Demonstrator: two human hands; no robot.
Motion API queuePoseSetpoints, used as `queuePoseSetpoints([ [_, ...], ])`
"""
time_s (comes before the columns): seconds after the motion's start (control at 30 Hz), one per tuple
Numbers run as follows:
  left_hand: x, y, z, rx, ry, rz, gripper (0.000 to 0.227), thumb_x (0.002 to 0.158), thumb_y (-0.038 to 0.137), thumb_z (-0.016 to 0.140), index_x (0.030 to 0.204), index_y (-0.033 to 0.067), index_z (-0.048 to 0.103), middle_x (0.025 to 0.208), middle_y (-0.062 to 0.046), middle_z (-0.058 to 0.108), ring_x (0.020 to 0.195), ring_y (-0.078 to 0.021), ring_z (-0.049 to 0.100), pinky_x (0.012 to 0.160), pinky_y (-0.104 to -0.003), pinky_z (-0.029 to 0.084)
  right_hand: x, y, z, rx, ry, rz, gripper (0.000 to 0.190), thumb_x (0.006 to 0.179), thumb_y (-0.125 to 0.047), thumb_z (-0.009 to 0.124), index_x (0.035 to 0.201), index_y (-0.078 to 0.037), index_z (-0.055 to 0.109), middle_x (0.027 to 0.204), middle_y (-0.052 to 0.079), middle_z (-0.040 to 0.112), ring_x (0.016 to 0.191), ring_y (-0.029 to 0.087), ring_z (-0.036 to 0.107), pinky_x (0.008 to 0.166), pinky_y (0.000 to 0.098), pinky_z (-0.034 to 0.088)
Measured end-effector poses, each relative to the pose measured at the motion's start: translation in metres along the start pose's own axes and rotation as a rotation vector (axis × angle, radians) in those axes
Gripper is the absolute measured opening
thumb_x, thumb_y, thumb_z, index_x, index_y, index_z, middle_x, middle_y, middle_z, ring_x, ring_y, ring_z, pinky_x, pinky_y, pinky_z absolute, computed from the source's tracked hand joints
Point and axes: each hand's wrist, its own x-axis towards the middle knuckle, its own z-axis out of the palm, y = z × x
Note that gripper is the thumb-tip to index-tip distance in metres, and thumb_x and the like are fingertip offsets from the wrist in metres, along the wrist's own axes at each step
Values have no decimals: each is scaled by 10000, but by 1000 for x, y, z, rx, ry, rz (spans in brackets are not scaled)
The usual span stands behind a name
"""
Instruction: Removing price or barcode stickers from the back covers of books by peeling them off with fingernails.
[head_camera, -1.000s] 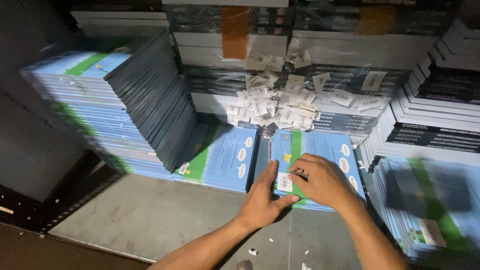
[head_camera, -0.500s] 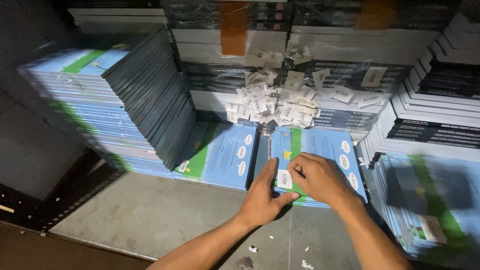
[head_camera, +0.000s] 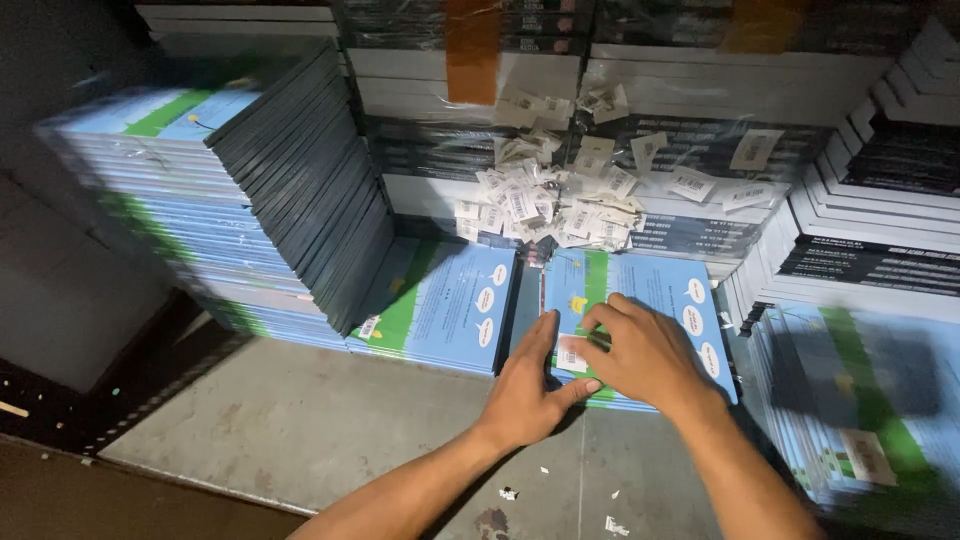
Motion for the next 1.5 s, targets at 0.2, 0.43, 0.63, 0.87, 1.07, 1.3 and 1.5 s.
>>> queuePoseSetpoints([
  [0.2,0,-3,1,3,2,19,1030,870,520,676,1587,-28,178,1670,-235,205,1559,-372,171,1237,-499,202,4,19,17,50,57,-156,148,911,-226,616,911,-232,764,918,-80,643,751,222,638,633,418,505],
  [0.43,1,-6,3,6,10,10,1023,866,495,700,1582,-32,194,1668,-234,213,1561,-361,175,1241,-489,194,7,20,20,12,-74,-107,187,911,-145,549,1044,-224,653,1062,-56,640,908,215,648,706,417,499],
  [0.63,2,-4,2,6,14,-3,1016,865,512,685,1588,-10,197,1669,-214,233,1555,-360,198,1229,-499,225,3,15,16,137,3,-75,133,928,-340,633,949,-218,684,955,-74,638,737,186,622,668,381,483],
  [0.87,2,-4,3,10,10,-1,985,894,488,667,1589,-16,183,1667,-222,229,1560,-357,180,1239,-489,209,9,12,33,55,60,-152,155,939,-231,603,1025,-180,720,1020,-34,647,926,245,644,723,439,516],
  [1.07,2,-2,2,12,10,-21,987,889,488,672,1590,-11,189,1669,-217,226,1562,-354,173,1237,-492,203,10,9,30,36,9,-81,194,924,-161,564,1067,-217,682,1107,-49,647,1019,229,631,740,445,523],
  [1.3,-6,31,-11,7,10,-66,960,903,382,745,1573,-95,250,1584,-343,318,1499,-470,296,1224,-541,286,4,4,15,303,96,-170,66,939,-124,640,968,-101,694,904,102,636,929,370,689,763,436,547],
  [1.5,-7,36,-12,23,5,-86,950,902,396,737,1568,-90,263,1586,-333,324,1509,-452,294,1236,-520,271,1,-2,7,171,38,-148,130,932,-216,654,972,-150,758,931,54,692,930,335,696,786,444,558],
])
